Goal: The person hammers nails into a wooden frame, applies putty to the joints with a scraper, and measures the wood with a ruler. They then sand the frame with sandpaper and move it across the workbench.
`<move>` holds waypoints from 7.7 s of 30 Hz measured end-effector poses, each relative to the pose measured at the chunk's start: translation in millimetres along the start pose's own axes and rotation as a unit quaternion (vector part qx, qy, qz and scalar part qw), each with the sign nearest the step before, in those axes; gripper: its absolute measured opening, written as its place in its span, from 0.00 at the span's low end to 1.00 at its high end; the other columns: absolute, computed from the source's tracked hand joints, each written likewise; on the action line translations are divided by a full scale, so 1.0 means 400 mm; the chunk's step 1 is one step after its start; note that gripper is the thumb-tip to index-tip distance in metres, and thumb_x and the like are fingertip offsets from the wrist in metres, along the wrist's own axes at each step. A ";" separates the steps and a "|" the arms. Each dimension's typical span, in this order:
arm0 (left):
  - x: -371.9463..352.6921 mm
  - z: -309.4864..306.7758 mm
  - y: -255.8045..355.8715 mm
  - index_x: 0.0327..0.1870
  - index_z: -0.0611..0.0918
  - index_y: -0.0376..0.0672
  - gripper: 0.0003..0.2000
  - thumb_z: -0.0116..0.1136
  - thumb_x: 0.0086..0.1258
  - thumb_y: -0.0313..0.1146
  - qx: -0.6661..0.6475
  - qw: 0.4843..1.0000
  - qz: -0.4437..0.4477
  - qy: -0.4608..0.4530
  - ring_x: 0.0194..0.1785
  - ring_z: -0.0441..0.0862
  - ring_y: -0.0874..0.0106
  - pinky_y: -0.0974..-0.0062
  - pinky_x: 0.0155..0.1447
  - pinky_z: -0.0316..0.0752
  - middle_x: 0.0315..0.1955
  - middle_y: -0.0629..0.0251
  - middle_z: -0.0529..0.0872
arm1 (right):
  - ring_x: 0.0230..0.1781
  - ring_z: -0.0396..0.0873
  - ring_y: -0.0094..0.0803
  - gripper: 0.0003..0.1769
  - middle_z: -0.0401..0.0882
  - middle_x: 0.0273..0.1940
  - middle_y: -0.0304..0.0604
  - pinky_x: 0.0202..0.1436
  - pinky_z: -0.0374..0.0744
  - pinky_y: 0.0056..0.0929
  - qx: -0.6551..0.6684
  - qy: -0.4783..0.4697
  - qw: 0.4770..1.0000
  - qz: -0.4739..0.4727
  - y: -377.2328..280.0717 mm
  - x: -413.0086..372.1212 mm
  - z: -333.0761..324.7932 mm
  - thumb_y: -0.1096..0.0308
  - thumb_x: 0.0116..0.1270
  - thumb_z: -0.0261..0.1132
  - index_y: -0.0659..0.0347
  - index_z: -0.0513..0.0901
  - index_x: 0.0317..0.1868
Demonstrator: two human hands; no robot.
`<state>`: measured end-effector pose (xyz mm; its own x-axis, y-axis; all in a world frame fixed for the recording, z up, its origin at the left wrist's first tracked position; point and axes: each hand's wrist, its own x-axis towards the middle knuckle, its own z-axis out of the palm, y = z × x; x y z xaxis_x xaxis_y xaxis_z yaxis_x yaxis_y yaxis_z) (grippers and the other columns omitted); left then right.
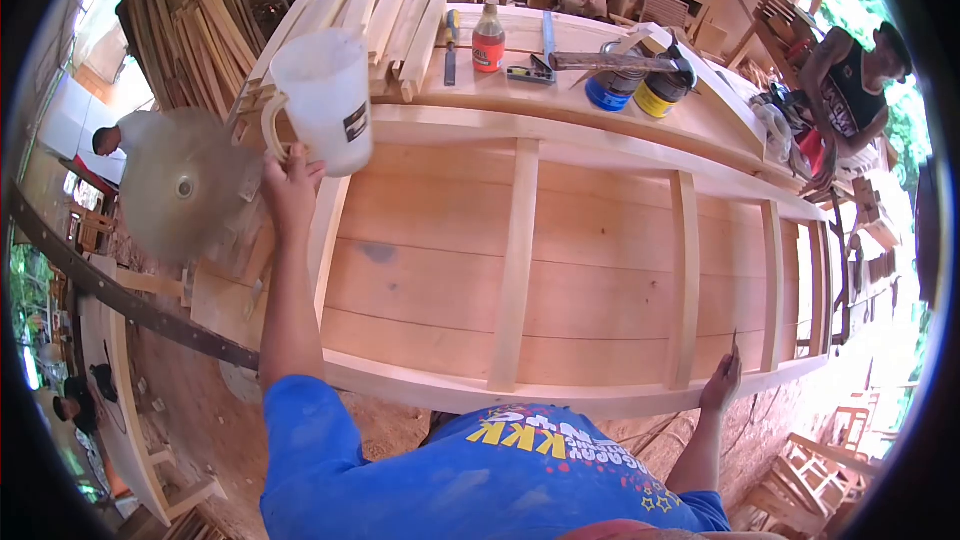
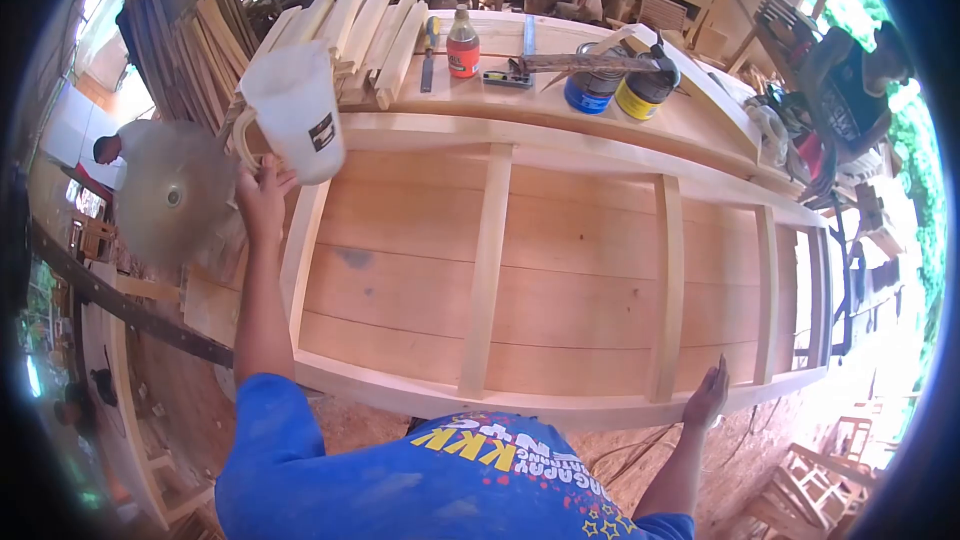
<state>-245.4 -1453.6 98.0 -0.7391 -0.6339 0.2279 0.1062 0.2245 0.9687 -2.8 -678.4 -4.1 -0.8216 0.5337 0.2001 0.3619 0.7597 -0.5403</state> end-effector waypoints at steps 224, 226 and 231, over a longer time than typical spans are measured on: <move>-1.416 1.116 0.458 0.62 0.82 0.31 0.41 0.31 0.84 0.66 0.013 0.963 0.002 -0.270 0.57 0.86 0.51 0.58 0.60 0.80 0.49 0.39 0.88 | 0.24 0.74 0.28 0.12 0.74 0.29 0.35 0.22 0.77 0.29 0.522 -0.043 0.849 0.063 0.838 0.934 -0.386 0.53 0.76 0.59 0.52 0.78 0.41; -1.404 1.143 0.414 0.58 0.82 0.32 0.41 0.30 0.84 0.67 -0.021 0.952 -0.110 -0.283 0.50 0.87 0.57 0.62 0.50 0.82 0.41 0.45 0.88 | 0.21 0.70 0.23 0.08 0.70 0.28 0.29 0.18 0.73 0.27 0.490 -0.009 0.857 0.158 0.927 0.976 -0.274 0.55 0.78 0.58 0.45 0.78 0.43; -1.409 1.165 0.515 0.41 0.79 0.35 0.45 0.30 0.76 0.78 -0.051 0.930 -0.235 -0.279 0.28 0.84 0.67 0.69 0.34 0.80 0.24 0.59 0.82 | 0.25 0.76 0.28 0.30 0.79 0.30 0.37 0.25 0.71 0.34 0.361 0.002 0.894 0.266 0.538 0.921 -0.404 0.40 0.83 0.50 0.57 0.82 0.36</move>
<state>-117.1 -705.2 123.2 -0.9468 -0.1552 -0.2818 -0.2741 -0.0698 0.9592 -156.3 -258.4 85.5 -0.6159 0.7503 -0.2403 0.3209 -0.0397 -0.9463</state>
